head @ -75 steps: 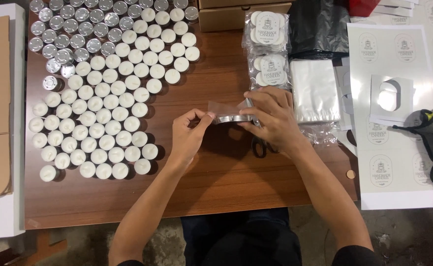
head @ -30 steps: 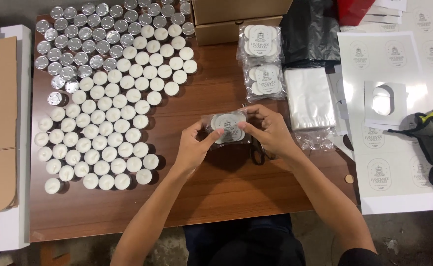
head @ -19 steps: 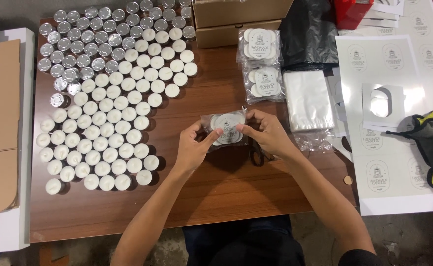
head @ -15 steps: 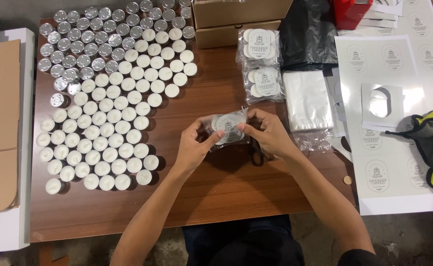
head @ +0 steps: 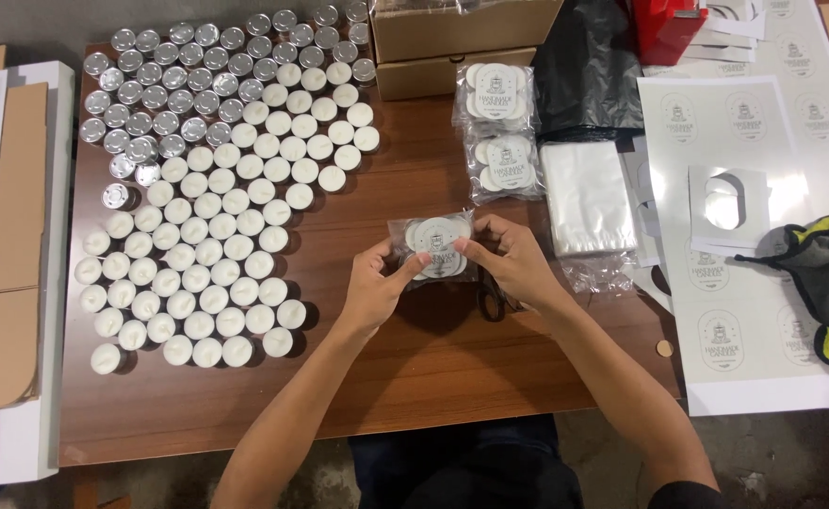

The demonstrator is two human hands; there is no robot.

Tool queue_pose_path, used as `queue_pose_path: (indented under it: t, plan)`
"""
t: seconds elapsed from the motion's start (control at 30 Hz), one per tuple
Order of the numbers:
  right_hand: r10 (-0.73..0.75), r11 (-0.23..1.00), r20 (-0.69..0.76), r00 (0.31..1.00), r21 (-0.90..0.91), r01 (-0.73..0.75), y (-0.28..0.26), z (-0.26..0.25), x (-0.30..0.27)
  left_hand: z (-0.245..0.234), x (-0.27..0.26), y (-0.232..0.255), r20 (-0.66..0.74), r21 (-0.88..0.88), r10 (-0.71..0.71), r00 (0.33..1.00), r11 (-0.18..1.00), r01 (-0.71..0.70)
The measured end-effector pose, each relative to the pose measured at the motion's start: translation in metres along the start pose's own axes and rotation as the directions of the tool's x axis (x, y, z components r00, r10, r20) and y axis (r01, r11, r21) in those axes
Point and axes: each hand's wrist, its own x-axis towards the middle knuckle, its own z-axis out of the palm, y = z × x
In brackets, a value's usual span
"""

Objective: Cutting out circular adhesive labels from a printed sheet and applying them to the base of small tealight candles.

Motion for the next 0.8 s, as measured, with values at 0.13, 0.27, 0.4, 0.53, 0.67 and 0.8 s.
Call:
queue_pose_path:
  t: [0.13, 0.27, 0.4, 0.53, 0.67, 0.8]
  plan:
    - [0.019, 1.0, 0.004, 1.0, -0.009, -0.019, -0.015, 0.003, -0.002, -0.003, 0.002, -0.002, -0.001, -0.001, -0.017, 1.0, 1.0, 0.017]
    - [0.021, 1.0, 0.046, 0.999, -0.005, -0.021, -0.002, -0.003, 0.002, -0.004, 0.001, 0.004, -0.003, 0.018, 0.001, 1.0, 1.0, -0.001]
    - [-0.004, 1.0, 0.026, 1.0, 0.025, 0.003, -0.005, -0.002, -0.001, -0.002, 0.001, 0.006, 0.004, 0.045, 0.03, 1.0, 0.999, -0.031]
    - [-0.043, 0.998, 0.003, 0.999, 0.036, 0.043, 0.002, -0.005, 0.001, -0.003, 0.001, 0.002, 0.019, 0.085, 0.029, 0.999, 0.996, -0.031]
    - [-0.11, 0.992, -0.058, 0.992, -0.067, 0.106, 0.002, -0.012, 0.003, -0.004, 0.003, 0.002, -0.07, 0.231, 0.149, 0.986, 0.964, -0.13]
    - [-0.343, 0.919, -0.149, 0.927, -0.258, 0.298, 0.0, -0.019, 0.007, -0.005, 0.002, -0.003, -0.088, 0.476, 0.414, 0.906, 0.816, -0.327]
